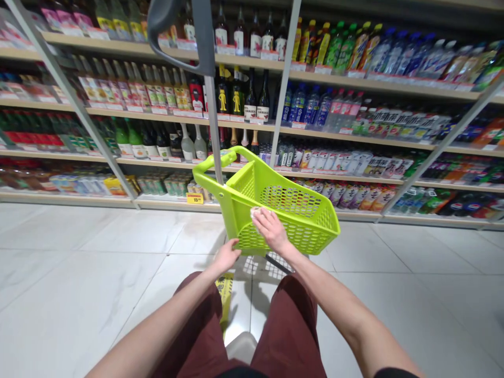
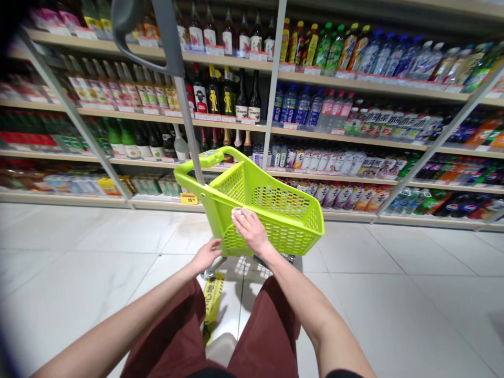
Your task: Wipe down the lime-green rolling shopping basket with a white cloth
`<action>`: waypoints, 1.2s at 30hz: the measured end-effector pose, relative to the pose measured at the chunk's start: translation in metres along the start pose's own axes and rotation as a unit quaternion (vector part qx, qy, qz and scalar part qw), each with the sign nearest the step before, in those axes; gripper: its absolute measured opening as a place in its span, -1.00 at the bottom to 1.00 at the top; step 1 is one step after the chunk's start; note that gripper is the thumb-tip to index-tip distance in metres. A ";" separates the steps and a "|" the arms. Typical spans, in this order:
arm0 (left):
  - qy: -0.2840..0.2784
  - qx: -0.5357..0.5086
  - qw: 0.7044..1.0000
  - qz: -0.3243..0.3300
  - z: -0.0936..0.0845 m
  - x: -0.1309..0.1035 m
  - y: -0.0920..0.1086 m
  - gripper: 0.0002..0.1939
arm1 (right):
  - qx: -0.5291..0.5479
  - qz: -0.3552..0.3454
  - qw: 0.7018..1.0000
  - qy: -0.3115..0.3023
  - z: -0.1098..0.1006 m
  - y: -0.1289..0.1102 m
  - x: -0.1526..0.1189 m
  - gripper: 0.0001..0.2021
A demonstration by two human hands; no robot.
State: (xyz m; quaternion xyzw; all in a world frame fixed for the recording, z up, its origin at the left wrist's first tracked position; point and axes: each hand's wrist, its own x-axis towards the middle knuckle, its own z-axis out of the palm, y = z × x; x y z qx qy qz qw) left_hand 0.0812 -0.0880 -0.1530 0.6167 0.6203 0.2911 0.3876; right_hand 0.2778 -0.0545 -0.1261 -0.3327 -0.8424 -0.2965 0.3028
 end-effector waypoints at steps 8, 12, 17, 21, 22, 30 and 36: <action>-0.037 0.116 0.991 0.047 0.030 -0.001 0.021 -0.51 | 0.005 -0.050 0.994 -0.102 0.018 0.007 -0.065 -0.69; -0.036 0.164 0.983 0.069 0.033 -0.002 0.032 -0.50 | 0.010 -0.008 0.998 -0.060 0.000 0.010 -0.061 -0.67; -0.003 0.258 0.958 0.123 0.041 -0.007 0.054 -0.49 | -0.027 0.089 0.996 0.016 -0.025 0.041 -0.050 -0.64; -0.019 0.303 0.935 0.186 0.055 -0.015 0.066 -0.47 | -0.013 0.030 0.998 -0.051 -0.007 0.032 -0.089 -0.65; -0.027 0.313 0.928 0.200 0.059 -0.016 0.067 -0.47 | -0.007 0.019 0.997 -0.070 -0.003 0.027 -0.100 -0.64; -0.061 0.338 0.904 0.253 0.089 -0.018 0.080 -0.48 | -0.031 0.141 0.990 -0.002 -0.053 0.056 -0.133 -0.63; -0.094 0.322 0.899 0.282 0.119 -0.019 0.089 -0.45 | -0.043 0.201 0.979 0.004 -0.056 0.067 -0.179 -0.60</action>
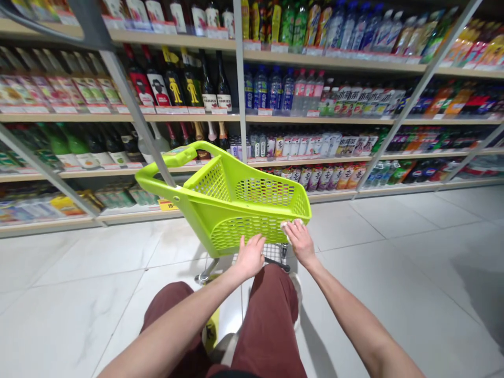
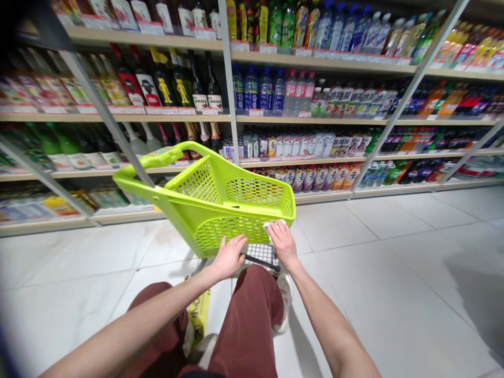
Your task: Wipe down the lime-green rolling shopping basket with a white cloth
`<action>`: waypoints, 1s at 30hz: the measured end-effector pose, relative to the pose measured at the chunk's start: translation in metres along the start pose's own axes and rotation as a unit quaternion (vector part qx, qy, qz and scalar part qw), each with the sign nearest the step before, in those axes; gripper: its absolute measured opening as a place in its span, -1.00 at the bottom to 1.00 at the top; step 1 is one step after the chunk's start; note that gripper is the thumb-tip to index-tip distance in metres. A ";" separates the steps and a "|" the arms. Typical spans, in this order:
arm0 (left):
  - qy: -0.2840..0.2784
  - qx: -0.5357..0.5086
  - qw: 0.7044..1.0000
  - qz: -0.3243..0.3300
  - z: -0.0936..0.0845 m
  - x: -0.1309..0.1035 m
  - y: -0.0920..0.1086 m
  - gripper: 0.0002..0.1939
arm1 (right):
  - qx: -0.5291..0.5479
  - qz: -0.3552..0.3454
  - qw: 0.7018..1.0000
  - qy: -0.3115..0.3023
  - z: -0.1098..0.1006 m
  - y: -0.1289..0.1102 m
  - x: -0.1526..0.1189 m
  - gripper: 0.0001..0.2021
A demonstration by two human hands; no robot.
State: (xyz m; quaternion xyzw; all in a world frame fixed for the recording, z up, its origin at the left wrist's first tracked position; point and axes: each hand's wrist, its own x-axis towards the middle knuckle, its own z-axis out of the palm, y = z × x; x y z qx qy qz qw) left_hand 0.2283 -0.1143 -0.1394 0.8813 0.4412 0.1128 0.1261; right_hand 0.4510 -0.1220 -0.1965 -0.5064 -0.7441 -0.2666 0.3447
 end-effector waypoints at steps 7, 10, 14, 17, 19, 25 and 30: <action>-0.002 -0.278 0.960 0.016 0.017 0.023 0.017 -0.33 | 0.082 0.037 0.996 -0.018 -0.001 -0.042 -0.018 -0.46; -0.048 -0.442 0.895 -0.024 0.023 0.029 0.030 -0.43 | 0.104 0.058 0.993 -0.005 -0.013 -0.059 -0.011 -0.44; -0.118 -0.464 0.877 -0.044 0.024 0.032 0.037 -0.57 | 0.124 -0.006 0.992 -0.036 -0.019 -0.064 -0.008 -0.47; -0.120 -0.424 0.897 -0.041 0.021 0.037 0.036 -0.49 | 0.107 -0.024 0.994 -0.012 -0.019 -0.043 -0.003 -0.57; -0.082 -0.324 0.943 -0.014 0.016 0.041 0.035 -0.41 | 0.065 0.016 0.997 0.028 -0.018 -0.020 0.004 -0.61; 0.048 0.126 0.975 0.174 0.008 0.041 0.023 -0.40 | 0.002 0.011 1.000 0.022 0.007 0.015 0.006 -0.66; 0.036 0.192 0.965 0.176 0.014 0.032 0.006 -0.38 | 0.018 -0.004 0.999 -0.032 0.032 -0.001 -0.014 -0.66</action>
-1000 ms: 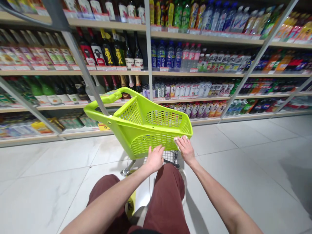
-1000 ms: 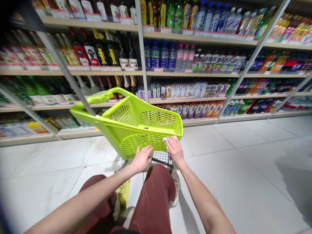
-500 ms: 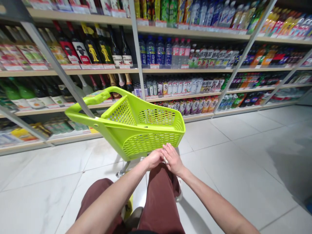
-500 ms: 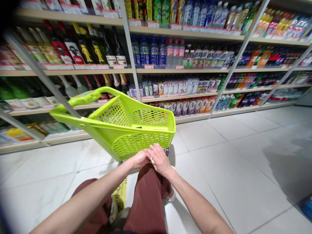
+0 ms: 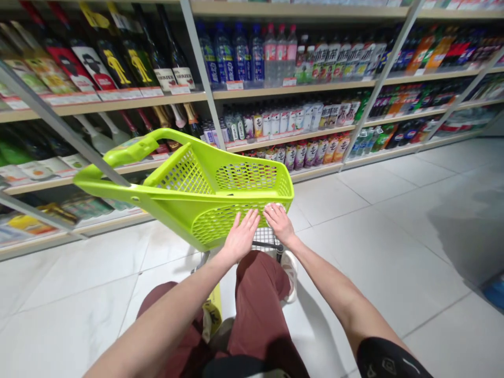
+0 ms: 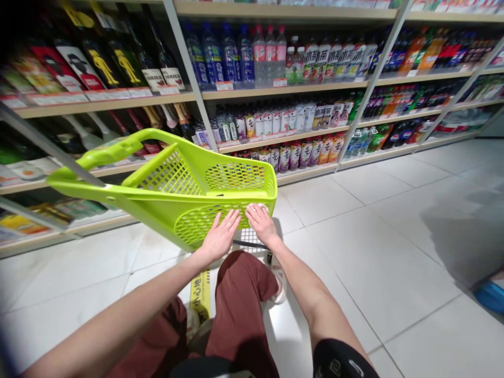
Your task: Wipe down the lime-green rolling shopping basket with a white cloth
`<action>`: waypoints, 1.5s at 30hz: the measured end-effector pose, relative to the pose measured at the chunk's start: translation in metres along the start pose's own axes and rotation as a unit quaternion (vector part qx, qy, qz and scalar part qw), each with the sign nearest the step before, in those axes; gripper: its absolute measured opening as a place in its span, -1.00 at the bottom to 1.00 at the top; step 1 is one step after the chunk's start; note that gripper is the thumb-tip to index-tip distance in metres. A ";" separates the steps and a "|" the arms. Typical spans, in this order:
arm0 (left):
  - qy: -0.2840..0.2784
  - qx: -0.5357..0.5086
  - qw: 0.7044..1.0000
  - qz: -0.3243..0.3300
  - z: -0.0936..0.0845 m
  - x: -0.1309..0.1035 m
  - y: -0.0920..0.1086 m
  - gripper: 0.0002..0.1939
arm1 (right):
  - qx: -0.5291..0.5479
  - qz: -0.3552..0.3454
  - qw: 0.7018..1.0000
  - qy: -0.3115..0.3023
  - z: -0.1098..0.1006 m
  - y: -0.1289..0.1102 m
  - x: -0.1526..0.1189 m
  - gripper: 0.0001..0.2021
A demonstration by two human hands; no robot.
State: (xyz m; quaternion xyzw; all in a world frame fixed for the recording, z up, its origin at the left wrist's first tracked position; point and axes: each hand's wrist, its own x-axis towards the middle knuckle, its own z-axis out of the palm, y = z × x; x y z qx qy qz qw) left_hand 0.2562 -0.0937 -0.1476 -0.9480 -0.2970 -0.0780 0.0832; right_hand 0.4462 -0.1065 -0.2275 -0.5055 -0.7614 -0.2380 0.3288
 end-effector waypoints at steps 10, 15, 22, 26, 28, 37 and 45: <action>0.013 0.035 0.999 -0.026 0.002 -0.027 -0.038 -0.39 | 0.019 0.024 0.998 0.053 -0.025 -0.004 0.031 -0.65; 0.009 0.037 0.999 -0.032 0.003 -0.040 -0.046 -0.39 | 0.046 -0.072 0.996 -0.011 0.005 -0.032 0.028 -0.68; 0.008 0.060 0.996 -0.062 0.001 -0.054 -0.060 -0.37 | 0.064 -0.069 0.995 0.033 -0.004 -0.047 0.062 -0.67; 0.035 0.083 0.993 -0.073 -0.002 -0.059 -0.070 -0.38 | 0.047 -0.074 0.995 0.048 0.001 -0.047 0.081 -0.66; 0.037 0.098 0.992 -0.071 -0.003 -0.064 -0.074 -0.39 | 0.051 -0.119 0.992 0.013 0.013 -0.053 0.072 -0.67; 0.035 0.125 0.986 -0.105 -0.009 -0.086 -0.092 -0.39 | 0.064 -0.110 0.991 0.029 0.000 -0.071 0.102 -0.66; 0.035 0.120 0.983 -0.133 -0.016 -0.100 -0.099 -0.38 | 0.070 -0.203 0.975 -0.057 0.032 -0.093 0.100 -0.67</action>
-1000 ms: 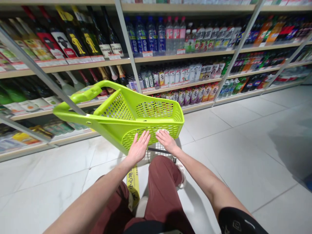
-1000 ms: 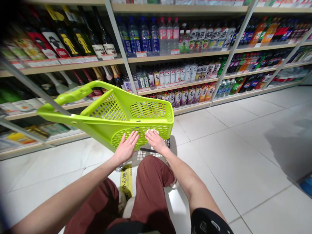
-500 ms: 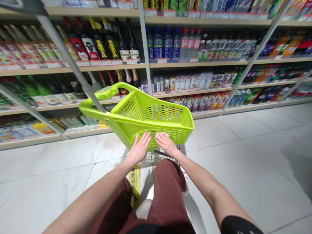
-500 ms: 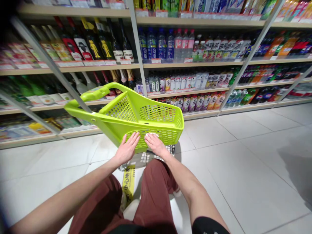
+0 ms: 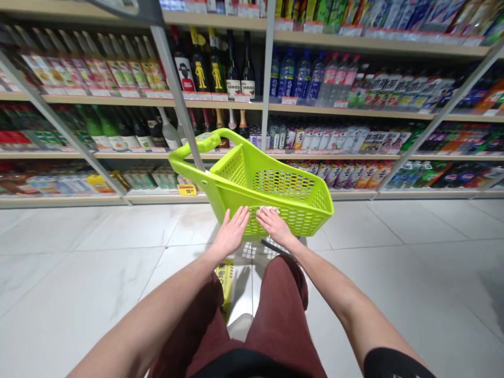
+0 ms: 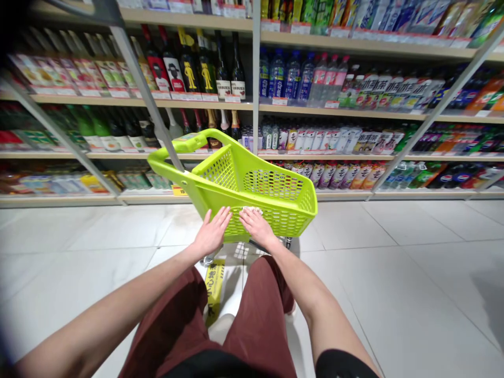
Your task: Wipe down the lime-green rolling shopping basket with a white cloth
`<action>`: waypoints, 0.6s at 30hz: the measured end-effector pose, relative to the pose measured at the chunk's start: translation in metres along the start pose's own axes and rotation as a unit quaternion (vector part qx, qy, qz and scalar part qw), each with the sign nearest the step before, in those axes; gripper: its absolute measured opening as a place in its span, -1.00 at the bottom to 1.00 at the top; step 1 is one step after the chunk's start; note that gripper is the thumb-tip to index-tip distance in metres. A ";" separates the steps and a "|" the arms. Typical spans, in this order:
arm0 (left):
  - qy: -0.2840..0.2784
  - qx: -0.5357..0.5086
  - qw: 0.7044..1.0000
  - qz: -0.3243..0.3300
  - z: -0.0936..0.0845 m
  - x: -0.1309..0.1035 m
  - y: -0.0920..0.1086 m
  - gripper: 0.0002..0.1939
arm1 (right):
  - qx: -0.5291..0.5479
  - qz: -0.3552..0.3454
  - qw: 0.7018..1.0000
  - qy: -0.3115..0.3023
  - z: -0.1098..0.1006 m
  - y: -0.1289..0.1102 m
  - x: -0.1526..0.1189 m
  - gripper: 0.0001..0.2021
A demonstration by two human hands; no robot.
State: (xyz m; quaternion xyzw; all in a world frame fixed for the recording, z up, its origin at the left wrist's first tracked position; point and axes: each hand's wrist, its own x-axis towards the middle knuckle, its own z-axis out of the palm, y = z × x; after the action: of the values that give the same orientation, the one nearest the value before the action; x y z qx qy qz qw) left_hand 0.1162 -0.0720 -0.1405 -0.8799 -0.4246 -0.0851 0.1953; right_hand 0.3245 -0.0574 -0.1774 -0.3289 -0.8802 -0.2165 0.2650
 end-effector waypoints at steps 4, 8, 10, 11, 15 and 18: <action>-0.008 -0.003 1.000 -0.015 0.003 -0.011 -0.009 -0.37 | 0.015 -0.035 0.999 -0.028 0.007 -0.012 -0.005 -0.69; -0.001 -0.008 0.999 -0.032 0.002 -0.012 -0.021 -0.38 | -0.001 0.066 0.997 0.037 -0.018 0.001 0.022 -0.64; 0.003 -0.010 0.999 -0.039 0.000 -0.010 -0.023 -0.38 | -0.007 0.097 0.994 0.059 -0.021 0.005 0.033 -0.64; 0.005 -0.010 0.999 -0.040 -0.002 -0.009 -0.023 -0.38 | -0.006 0.089 0.995 0.054 -0.018 0.004 0.036 -0.64; 0.012 -0.009 0.999 -0.033 -0.004 -0.011 -0.020 -0.38 | 0.012 -0.005 1.000 -0.023 0.011 -0.016 0.025 -0.66; 0.015 -0.006 0.999 -0.037 -0.006 -0.016 -0.025 -0.38 | 0.016 -0.030 0.999 -0.029 0.018 -0.028 0.025 -0.67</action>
State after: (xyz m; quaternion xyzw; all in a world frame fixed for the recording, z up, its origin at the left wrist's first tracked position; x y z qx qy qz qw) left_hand 0.0867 -0.0714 -0.1335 -0.8634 -0.4535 -0.1077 0.1932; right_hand 0.2837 -0.0551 -0.1817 -0.3044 -0.9002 -0.2003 0.2383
